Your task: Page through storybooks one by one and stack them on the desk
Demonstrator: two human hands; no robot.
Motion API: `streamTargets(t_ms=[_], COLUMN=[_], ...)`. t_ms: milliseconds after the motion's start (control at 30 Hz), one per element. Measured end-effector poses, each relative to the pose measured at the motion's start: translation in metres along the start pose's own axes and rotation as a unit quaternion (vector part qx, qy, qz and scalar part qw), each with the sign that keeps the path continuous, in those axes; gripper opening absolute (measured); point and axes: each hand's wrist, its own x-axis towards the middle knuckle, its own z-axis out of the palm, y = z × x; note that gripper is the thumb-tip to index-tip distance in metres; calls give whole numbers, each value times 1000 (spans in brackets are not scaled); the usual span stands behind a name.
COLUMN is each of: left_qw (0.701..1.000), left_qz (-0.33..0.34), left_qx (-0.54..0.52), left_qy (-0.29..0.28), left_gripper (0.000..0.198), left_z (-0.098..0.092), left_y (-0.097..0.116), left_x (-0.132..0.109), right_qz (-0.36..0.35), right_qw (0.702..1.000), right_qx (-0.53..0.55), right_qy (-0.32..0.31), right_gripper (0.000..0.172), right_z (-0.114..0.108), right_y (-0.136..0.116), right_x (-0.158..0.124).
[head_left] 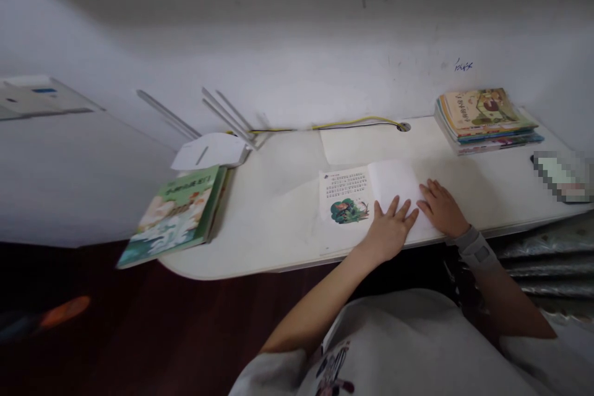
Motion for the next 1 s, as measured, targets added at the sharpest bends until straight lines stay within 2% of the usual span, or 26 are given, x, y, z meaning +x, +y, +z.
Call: streamTargets(t_ms=[133,233,300,400,500,567,733,1000], left_qw=[1000,1000,1000,1000,998,998,998,998], left_qz=[-6,13,18,-25,-59,-61,-64,-50], left_qx=[0,-14,-21,-7,1,-7,-26,-41], left_qy=[-1,-11,-8,16,0,-20,-2,-1], left_gripper=[47,49,53,54,59,59,58,58], left_z=[-3,-14,-22,-28,-23,-15,-2,-1], left_y=[0,-9,-22,-48,-67,-72,-73,-76], left_x=[0,7,21,53,84,97,101,102], right_qz=[-11,-14,-14,-10,-13,-20,-31,-31], right_qw=[1000,1000,999,999,998,998,998,998], right_qx=[-3,-15,-27,-40,-46,-48,-46,-36], right_qy=[1,-2,-12,-28,-31,-31,-33,-30], right_gripper=[51,51,50,49,51,52,51,54], right_z=[1,-3,-8,-17,-19,-17,-6,-3], right_y=[4,3,2,0,1,4,12,11], right_x=[0,0,2,11,26,36,48,44])
